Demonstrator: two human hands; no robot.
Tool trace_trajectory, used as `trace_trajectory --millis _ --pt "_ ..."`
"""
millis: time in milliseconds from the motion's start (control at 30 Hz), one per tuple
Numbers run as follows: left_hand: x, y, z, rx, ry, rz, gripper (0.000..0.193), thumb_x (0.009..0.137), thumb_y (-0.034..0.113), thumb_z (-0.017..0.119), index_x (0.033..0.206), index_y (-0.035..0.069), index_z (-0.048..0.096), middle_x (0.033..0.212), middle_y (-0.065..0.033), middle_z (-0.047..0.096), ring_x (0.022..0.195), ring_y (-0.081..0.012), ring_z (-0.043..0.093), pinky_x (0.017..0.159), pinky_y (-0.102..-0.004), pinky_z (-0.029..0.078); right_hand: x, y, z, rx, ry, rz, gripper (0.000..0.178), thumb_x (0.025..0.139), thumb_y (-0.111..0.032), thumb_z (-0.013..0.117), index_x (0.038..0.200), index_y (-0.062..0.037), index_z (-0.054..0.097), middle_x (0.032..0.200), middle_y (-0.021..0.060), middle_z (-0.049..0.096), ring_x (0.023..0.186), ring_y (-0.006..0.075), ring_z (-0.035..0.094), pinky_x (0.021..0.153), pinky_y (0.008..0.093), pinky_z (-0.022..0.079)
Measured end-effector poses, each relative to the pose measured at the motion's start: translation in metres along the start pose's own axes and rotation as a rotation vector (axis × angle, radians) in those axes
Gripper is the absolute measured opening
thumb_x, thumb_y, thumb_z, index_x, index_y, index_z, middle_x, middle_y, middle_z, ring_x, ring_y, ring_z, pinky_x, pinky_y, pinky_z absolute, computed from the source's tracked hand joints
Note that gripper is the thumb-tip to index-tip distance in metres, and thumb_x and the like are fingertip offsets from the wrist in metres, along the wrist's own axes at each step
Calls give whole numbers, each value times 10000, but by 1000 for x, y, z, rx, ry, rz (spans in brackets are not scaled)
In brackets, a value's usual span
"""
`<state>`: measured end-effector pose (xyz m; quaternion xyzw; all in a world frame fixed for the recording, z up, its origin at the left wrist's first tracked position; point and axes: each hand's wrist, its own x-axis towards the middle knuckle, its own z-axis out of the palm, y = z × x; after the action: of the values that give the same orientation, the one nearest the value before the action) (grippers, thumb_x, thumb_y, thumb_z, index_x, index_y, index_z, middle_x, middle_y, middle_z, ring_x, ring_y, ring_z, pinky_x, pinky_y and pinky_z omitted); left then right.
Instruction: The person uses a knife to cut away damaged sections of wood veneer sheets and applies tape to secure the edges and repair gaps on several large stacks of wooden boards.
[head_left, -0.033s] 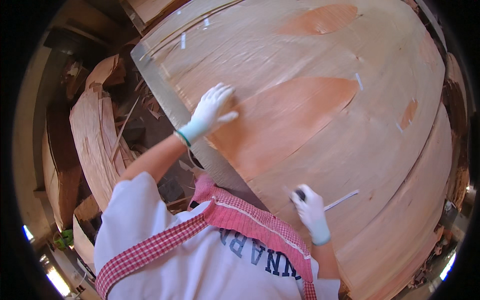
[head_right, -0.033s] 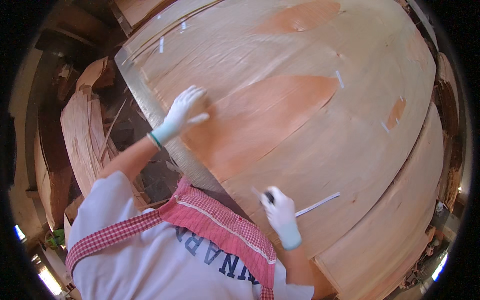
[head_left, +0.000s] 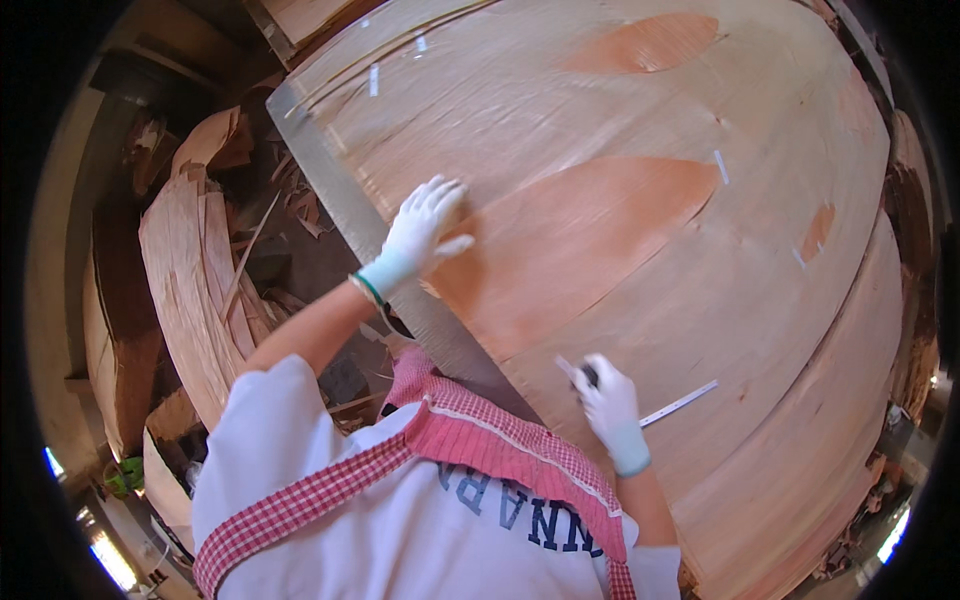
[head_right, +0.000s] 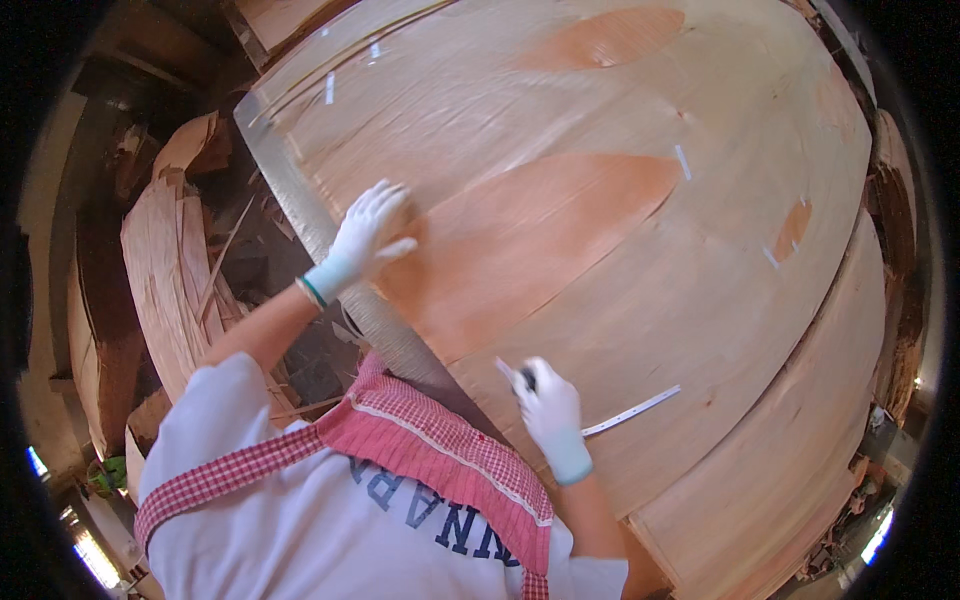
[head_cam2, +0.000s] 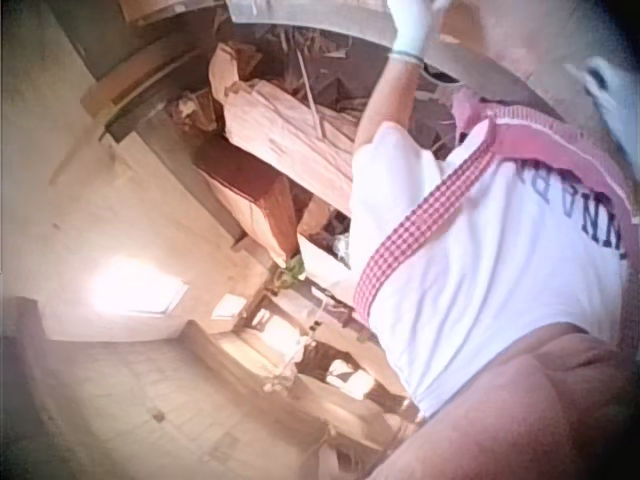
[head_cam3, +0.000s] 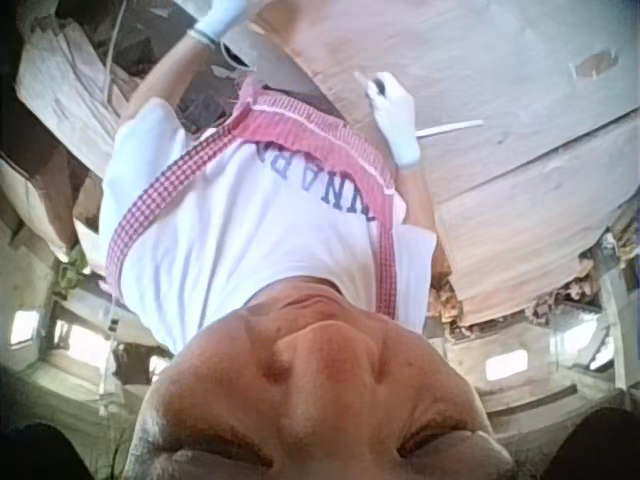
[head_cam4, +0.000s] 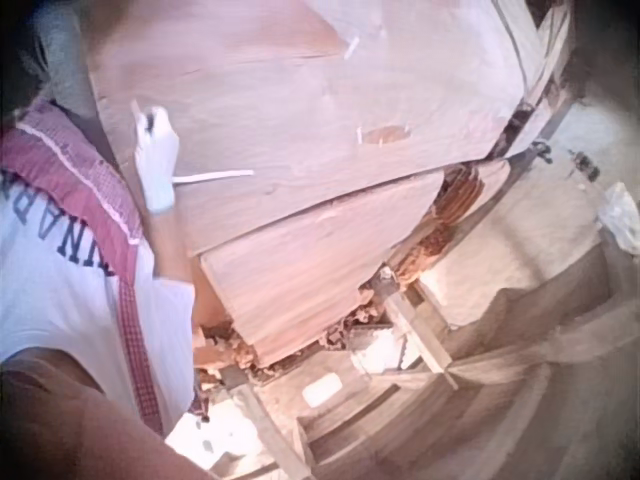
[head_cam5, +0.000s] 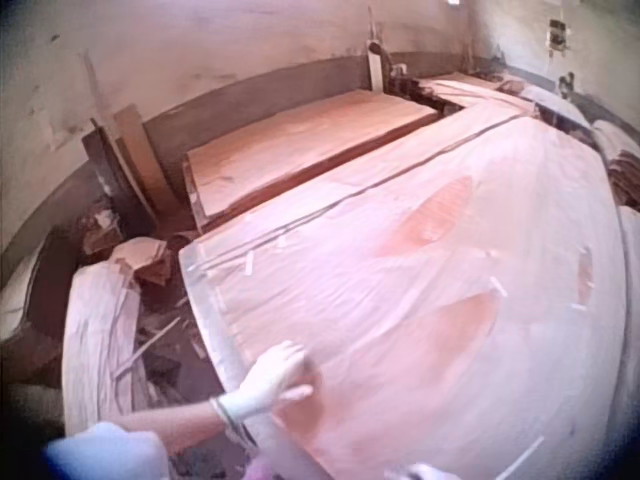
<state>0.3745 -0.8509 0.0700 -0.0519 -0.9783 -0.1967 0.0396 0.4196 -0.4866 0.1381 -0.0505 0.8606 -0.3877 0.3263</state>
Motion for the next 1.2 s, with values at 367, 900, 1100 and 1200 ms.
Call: trace_trajectory --millis 367,900,1100,1200 --pt "-26 31 35 -22 178 -14 580 778 137 649 1325 47 479 1365 -116 507 1319 -299 429 1126 -444 299 185 -76 90 279 -17 22 156 900 -143 619 887 9 584 703 113 653 630 197 638 568 344 492" --pt "114 64 78 74 43 246 466 907 126 435 1367 48 429 1413 -117 477 1358 -263 397 1157 -393 252 286 -44 -16 -345 316 23 256 845 -244 680 804 8 655 695 156 676 603 259 657 556 375 493" --pt "122 86 67 402 -205 142 455 916 140 432 1357 25 443 1443 -136 442 1354 -261 396 1168 -382 224 217 -78 -25 22 239 25 246 878 -208 682 877 26 605 714 134 642 611 209 637 571 359 511" --pt "128 94 77 441 -166 162 465 912 134 437 1362 17 438 1428 -138 459 1347 -260 407 1168 -381 221 212 -75 -48 71 160 50 273 896 -210 666 927 55 606 705 99 635 596 190 622 536 340 489"
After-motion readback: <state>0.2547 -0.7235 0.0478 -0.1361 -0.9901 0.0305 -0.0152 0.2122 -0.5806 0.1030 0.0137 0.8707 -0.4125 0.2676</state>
